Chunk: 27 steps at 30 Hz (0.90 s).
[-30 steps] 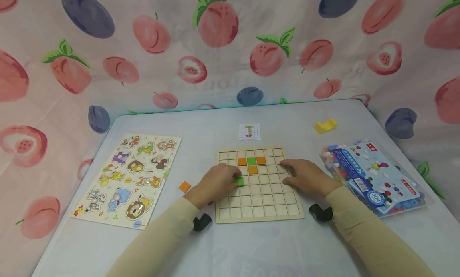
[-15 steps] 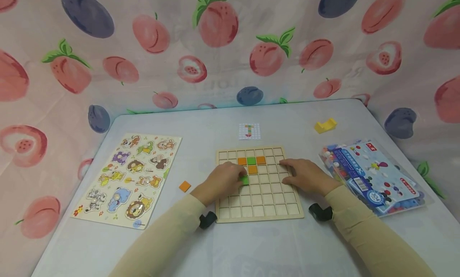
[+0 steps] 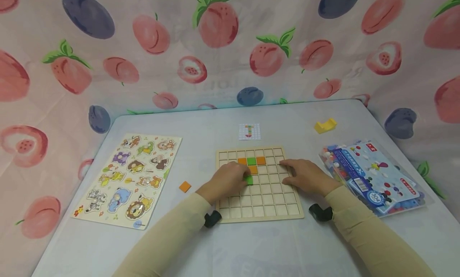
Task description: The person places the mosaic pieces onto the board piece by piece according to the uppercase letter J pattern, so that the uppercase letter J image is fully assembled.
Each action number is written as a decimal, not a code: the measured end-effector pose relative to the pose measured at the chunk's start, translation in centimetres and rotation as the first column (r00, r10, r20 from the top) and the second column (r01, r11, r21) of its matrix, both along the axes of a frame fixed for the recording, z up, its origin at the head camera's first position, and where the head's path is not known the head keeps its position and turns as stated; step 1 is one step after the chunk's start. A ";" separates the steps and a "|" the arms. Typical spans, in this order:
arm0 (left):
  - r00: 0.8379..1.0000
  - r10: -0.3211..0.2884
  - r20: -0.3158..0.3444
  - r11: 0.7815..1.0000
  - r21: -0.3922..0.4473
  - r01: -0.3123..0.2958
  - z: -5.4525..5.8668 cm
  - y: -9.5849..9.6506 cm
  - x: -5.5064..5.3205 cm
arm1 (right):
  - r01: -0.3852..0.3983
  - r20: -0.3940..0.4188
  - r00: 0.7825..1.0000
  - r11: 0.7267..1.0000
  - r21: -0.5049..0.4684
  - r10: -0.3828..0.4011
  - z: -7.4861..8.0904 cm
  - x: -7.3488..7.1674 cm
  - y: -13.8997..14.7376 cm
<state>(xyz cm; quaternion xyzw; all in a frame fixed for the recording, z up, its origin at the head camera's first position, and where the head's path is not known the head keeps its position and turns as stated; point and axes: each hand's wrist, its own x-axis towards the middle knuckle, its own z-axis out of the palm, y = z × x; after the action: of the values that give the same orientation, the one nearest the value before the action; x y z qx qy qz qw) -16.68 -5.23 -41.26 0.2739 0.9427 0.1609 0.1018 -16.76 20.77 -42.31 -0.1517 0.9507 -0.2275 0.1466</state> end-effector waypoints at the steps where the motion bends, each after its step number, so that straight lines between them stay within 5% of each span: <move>1: 1.000 0.001 0.001 1.000 -0.005 -0.001 0.0 0.1 0.0 | 0.000 -0.001 1.000 1.000 0.001 0.000 0.0 0.0 0.0; 27: 1.000 0.006 0.023 1.000 -0.028 -0.005 0.1 1.1 -0.3 | -0.004 -0.003 1.000 1.000 -0.005 0.004 -0.1 0.2 0.1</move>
<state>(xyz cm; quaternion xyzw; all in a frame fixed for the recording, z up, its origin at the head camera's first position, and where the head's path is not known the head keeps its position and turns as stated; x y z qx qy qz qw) -16.95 -4.13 -41.16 0.2681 0.9443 0.1513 0.1163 -16.55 20.86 -42.37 -0.1540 0.9501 -0.2292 0.1455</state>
